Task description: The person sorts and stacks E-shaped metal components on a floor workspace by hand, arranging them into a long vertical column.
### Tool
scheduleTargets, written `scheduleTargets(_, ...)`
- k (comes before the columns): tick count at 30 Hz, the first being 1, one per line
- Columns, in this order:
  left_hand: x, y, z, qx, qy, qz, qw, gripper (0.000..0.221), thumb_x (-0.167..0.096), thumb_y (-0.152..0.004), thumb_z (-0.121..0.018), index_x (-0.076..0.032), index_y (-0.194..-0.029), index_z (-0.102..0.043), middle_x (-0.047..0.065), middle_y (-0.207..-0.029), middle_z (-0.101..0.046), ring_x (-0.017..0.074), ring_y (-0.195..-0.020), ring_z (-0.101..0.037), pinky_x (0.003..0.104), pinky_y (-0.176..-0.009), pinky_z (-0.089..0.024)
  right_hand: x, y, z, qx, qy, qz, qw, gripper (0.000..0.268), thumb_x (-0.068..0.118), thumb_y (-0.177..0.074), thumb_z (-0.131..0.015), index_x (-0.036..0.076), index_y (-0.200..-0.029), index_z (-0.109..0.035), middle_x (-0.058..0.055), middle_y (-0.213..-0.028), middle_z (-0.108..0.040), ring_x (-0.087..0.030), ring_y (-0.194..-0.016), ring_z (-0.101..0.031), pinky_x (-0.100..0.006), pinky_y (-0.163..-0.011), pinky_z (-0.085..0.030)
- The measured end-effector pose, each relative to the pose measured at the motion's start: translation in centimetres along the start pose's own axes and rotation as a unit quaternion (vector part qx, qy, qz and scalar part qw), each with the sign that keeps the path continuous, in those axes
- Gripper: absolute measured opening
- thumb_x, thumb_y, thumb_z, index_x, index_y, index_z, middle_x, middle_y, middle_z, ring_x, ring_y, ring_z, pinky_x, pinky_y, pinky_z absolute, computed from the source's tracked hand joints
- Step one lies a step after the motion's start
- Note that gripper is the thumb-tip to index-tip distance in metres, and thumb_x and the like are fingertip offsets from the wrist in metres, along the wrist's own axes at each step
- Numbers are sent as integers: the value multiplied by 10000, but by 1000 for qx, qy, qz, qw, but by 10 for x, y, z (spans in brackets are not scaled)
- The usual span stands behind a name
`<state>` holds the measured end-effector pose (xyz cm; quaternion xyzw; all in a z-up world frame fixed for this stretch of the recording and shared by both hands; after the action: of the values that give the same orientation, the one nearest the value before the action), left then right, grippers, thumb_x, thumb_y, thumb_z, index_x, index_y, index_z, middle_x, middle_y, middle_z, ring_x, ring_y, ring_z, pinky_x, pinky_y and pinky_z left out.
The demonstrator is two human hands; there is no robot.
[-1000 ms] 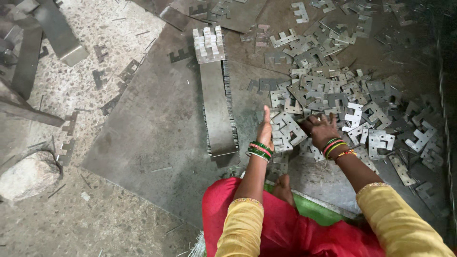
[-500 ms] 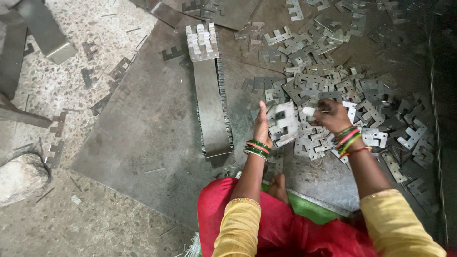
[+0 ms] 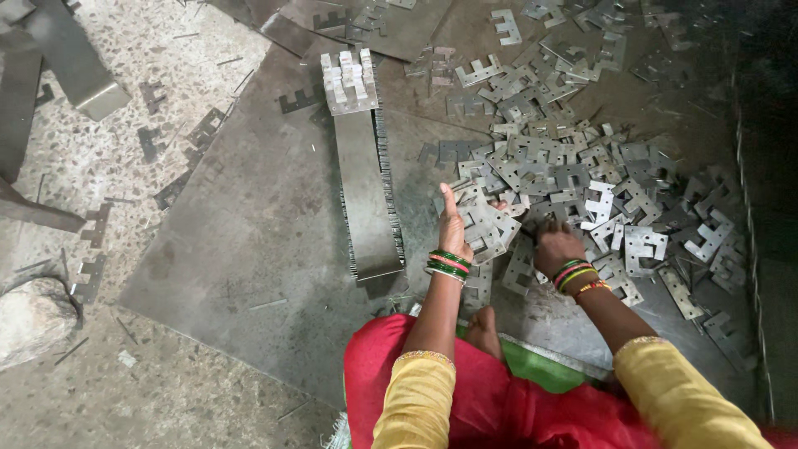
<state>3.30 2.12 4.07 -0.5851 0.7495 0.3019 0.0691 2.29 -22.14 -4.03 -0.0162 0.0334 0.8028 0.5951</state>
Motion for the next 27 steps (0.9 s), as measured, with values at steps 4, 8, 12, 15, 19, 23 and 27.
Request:
scheduleTargets(4, -3, 3, 0, -8, -19, -1, 1000, 1086, -820, -805, -550, -36, -1544, -417, 152, -1511, -522, 321, -1391, -495, 503, -1140, -406, -28, 13, 31, 224, -27, -142, 964, 364, 198, -1034, -482, 23, -1340, -572, -221, -937, -776, -337, -826, -773, -456, -744, -673)
scheduleTargets(8, -6, 4, 0, -111, -162, 19, 980, 1172, -861, -730, -511, -144, -1622, -260, 84, -1688, -230, 303, -1540, -195, 577, -1206, -147, -50, 7, 86, 24, -301, -180, 936, 335, 124, -889, -674, -12, -1194, -692, -237, -978, -759, -420, -882, -705, -479, -761, -579)
scheduleTargets(12, 0, -4, 3, -136, -212, 74, 965, 1095, -840, -789, -469, -198, -1650, -260, 42, -1692, -219, 291, -1497, -205, 624, -1178, -124, -23, -13, 89, 23, -672, -103, 733, 436, 76, -868, -658, 34, -1296, -590, -147, -1201, -699, -354, -993, -727, -426, -815, -652)
scheduleTargets(15, 7, -9, -1, -10, -55, 18, 998, 970, -817, -852, -554, -90, -1494, -514, 126, -1307, -639, 258, -1045, -636, 465, -959, -521, 10, -28, 77, 33, -230, -120, 965, 494, 119, -860, -733, 79, -1343, -640, -276, -1183, -703, -430, -1084, -699, -454, -985, -573)
scheduleTargets(19, 9, -16, 7, -19, -24, 23, 999, 817, -808, -902, -546, -95, -1288, -648, 53, -970, -713, 164, -760, -681, 363, -738, -586, 55, -49, 51, -52, -106, 95, 988, 730, 13, -766, -701, 60, -1475, -530, -206, -1492, -527, -390, -1290, -590, -432, -1026, -538)
scheduleTargets(23, 0, -9, 4, 24, 49, 42, 998, 792, -849, -904, -541, -90, -1088, -673, 89, -819, -702, 237, -669, -690, 404, -652, -599, 59, -49, 12, -19, -36, 149, 988, 814, 210, -643, -774, 122, -1398, -483, -199, -1464, -489, -385, -1365, -516, -437, -1081, -479)
scheduleTargets(27, -5, -5, -7, 14, 78, 69, 994, 790, -845, -798, -522, -106, -1030, -677, 114, -799, -722, 267, -676, -717, 455, -657, -626, 39, -37, 23, -33, -29, 105, 994, 780, 224, -658, -727, -10, -1370, -513, -259, -1387, -566, -372, -1109, -658, -455, -825, -582)
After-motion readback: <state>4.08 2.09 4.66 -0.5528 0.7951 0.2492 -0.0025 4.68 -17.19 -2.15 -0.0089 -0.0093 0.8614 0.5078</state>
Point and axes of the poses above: each hand's wrist, its own y-axis away from the middle knuckle, its own z-axis out of the back of the hand, x = y × z, the point moved 3 cm from there along -y, towards the middle knuckle
